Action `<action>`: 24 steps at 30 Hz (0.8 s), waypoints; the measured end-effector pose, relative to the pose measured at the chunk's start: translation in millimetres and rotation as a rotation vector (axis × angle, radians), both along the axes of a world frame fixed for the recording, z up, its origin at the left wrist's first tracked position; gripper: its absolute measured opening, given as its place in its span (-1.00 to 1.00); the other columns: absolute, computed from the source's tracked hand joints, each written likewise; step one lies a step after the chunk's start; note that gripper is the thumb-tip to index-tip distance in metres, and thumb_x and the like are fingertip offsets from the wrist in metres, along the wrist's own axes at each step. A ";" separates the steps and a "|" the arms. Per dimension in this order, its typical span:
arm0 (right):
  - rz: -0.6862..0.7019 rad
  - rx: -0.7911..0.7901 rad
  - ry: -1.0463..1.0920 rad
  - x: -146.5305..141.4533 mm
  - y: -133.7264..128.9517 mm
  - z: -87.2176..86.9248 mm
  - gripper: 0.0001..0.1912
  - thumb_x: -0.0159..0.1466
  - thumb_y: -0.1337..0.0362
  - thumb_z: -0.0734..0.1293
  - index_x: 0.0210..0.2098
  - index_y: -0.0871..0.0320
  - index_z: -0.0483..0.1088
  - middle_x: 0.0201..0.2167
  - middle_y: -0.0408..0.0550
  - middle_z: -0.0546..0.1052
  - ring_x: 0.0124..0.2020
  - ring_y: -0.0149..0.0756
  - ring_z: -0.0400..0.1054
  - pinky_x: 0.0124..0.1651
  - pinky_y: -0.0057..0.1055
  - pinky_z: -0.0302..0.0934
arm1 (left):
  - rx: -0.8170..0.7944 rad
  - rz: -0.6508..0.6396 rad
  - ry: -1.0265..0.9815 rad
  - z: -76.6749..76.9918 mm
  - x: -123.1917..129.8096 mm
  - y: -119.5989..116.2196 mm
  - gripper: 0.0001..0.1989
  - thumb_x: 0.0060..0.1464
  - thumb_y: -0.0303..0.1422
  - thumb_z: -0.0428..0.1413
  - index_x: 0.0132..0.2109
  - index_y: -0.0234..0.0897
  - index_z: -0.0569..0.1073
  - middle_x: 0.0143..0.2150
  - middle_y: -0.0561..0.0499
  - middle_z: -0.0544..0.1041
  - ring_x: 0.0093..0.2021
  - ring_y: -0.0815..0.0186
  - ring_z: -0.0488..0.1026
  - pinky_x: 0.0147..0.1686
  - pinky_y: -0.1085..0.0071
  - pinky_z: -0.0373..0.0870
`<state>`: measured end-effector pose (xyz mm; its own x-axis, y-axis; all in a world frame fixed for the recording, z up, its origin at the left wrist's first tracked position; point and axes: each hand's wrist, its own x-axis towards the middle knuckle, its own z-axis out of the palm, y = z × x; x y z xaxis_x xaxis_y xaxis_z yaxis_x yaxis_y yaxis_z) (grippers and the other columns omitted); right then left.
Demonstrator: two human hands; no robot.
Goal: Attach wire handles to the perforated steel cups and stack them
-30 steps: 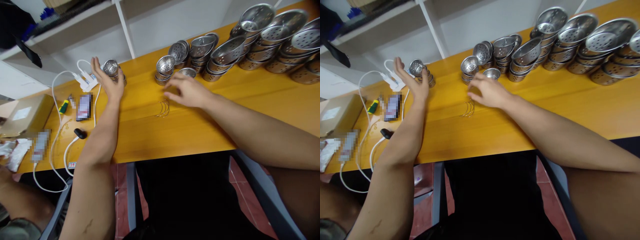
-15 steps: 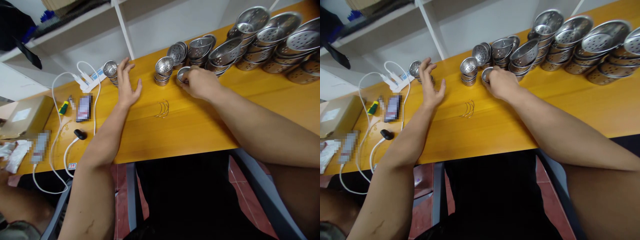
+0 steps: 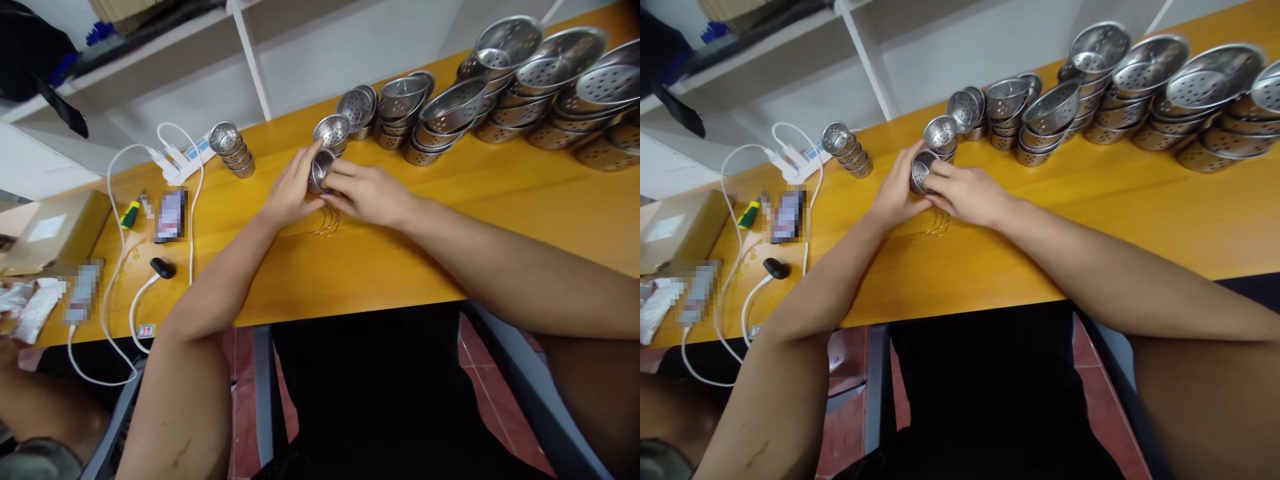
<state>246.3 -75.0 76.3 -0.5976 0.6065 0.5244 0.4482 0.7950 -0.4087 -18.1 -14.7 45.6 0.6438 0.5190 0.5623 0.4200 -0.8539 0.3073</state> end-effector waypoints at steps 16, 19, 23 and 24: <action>0.021 -0.247 0.359 -13.9 1.2 3.1 -0.21 0.55 -0.55 0.37 -0.39 0.01 0.37 -0.32 -0.07 0.40 -0.30 -0.15 0.26 -0.18 -0.12 0.17 | -0.026 -0.002 -0.024 -10.4 -1.7 7.7 -0.16 0.56 0.28 0.14 0.69 0.02 0.14 0.67 -0.27 0.41 0.73 -0.21 0.41 0.74 -0.32 0.43; -0.003 -0.242 0.416 -16.0 2.2 2.8 -0.20 0.51 -0.56 0.42 -0.41 0.02 0.38 -0.33 -0.07 0.40 -0.31 -0.17 0.27 -0.21 -0.12 0.16 | -0.024 -0.004 -0.018 -11.4 -2.7 10.3 -0.16 0.57 0.27 0.12 0.71 0.05 0.08 0.67 -0.25 0.38 0.74 -0.22 0.37 0.75 -0.36 0.38; -0.024 -0.246 0.502 -16.4 5.9 4.4 -0.20 0.43 -0.59 0.50 -0.39 0.01 0.46 -0.38 -0.07 0.42 -0.34 -0.19 0.24 -0.23 -0.13 0.17 | 0.013 -0.009 0.004 -10.4 -1.7 10.4 -0.18 0.62 0.28 -0.02 0.72 0.01 -0.04 0.67 -0.28 0.34 0.74 -0.15 0.34 0.75 -0.33 0.36; -0.016 -0.265 0.517 -14.5 6.9 5.9 -0.21 0.41 -0.60 0.51 -0.39 0.00 0.48 -0.41 -0.08 0.42 -0.36 -0.19 0.22 -0.25 -0.13 0.16 | 0.029 -0.010 -0.001 -10.6 -1.2 9.9 -0.18 0.63 0.29 -0.05 0.71 0.00 -0.06 0.65 -0.29 0.35 0.71 -0.12 0.36 0.72 -0.30 0.40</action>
